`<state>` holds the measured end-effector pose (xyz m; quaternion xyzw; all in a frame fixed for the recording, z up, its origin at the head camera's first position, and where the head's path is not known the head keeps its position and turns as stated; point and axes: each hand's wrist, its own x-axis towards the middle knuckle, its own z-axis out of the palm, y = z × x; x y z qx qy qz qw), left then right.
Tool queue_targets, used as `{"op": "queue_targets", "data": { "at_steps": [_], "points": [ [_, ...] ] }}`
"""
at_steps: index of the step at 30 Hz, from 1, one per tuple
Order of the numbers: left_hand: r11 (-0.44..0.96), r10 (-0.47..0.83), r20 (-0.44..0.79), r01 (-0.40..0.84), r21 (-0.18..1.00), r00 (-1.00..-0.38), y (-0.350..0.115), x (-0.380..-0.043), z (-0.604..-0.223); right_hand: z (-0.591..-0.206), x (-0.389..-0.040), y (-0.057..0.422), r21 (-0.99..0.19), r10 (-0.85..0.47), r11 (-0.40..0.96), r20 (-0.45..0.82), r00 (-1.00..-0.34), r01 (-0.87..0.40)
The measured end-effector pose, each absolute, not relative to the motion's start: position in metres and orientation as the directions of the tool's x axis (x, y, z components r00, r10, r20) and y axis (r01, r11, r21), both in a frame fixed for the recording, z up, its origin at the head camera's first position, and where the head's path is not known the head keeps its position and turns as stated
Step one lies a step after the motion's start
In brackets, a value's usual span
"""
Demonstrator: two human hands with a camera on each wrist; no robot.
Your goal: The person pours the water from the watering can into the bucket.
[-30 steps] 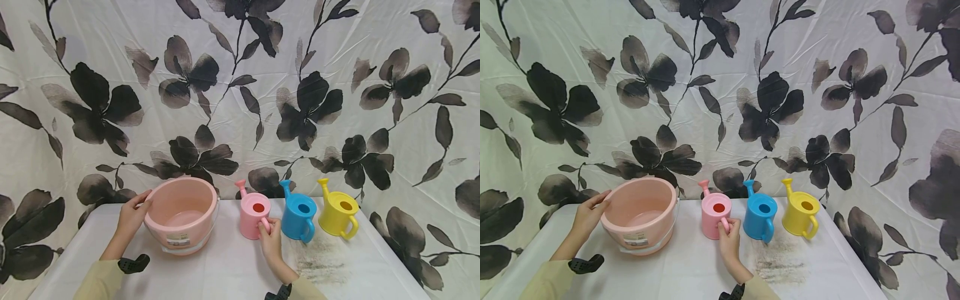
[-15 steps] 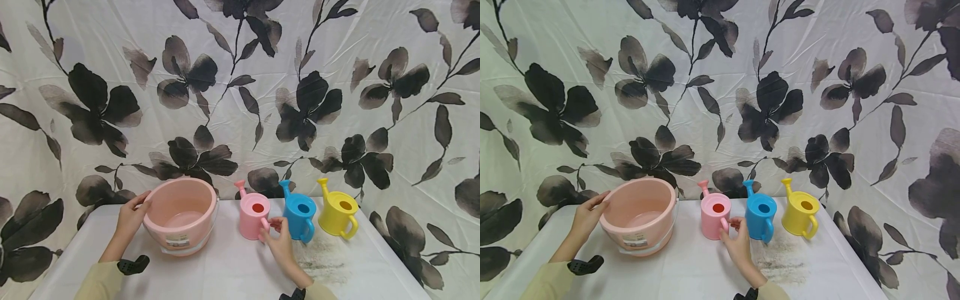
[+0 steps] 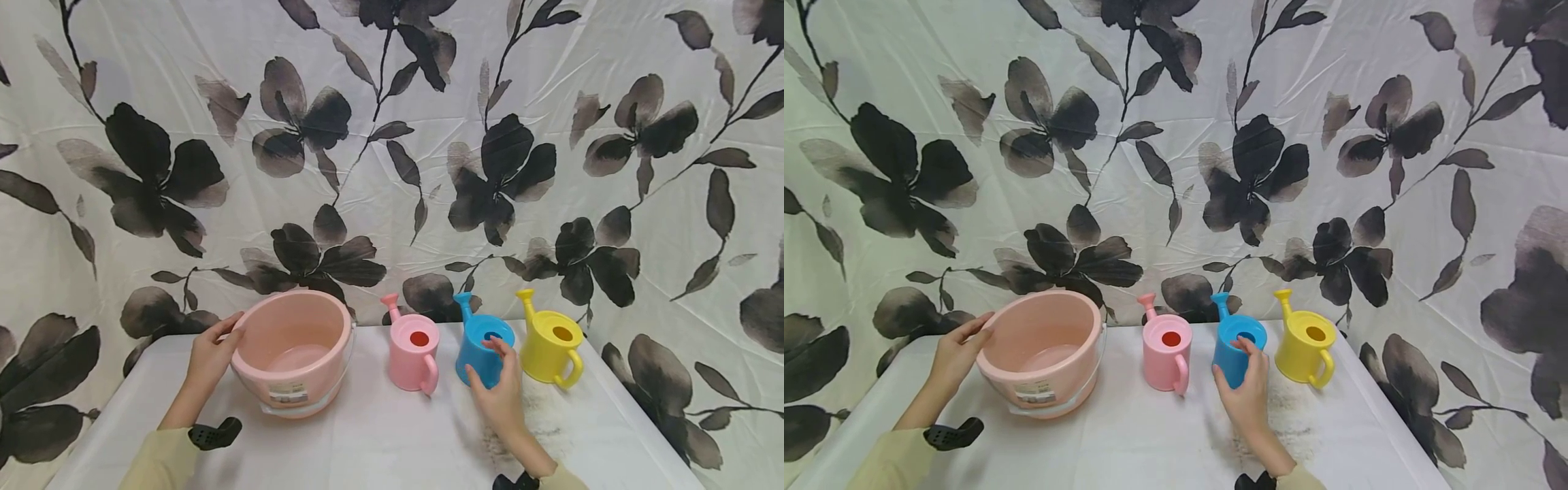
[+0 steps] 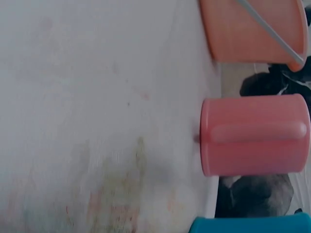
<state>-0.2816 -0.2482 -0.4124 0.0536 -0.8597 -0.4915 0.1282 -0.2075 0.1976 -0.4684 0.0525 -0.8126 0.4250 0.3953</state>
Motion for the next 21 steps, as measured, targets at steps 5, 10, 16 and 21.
{"op": "queue_targets", "data": {
  "at_steps": [5,10,16,21],
  "points": [
    [0.463,-0.214,0.224,0.103,0.880,-0.951,-0.251,-0.285,-0.420,-0.467,-0.209,0.224,-0.642,0.322,0.653,0.716,-0.620,-0.402],
    [0.469,-0.217,0.228,0.104,0.877,-0.949,-0.251,-0.285,-0.420,-0.471,-0.210,0.243,-0.723,0.419,0.604,0.646,-0.638,-0.335],
    [0.501,-0.215,0.192,0.061,0.863,-0.957,-0.249,-0.281,-0.414,-0.483,-0.209,0.249,-0.828,0.498,0.529,0.481,-0.722,-0.187],
    [0.491,-0.226,0.194,0.060,0.869,-0.955,-0.249,-0.284,-0.417,-0.489,-0.210,0.248,-0.879,0.522,0.469,0.357,-0.775,-0.089]
  ]
}}
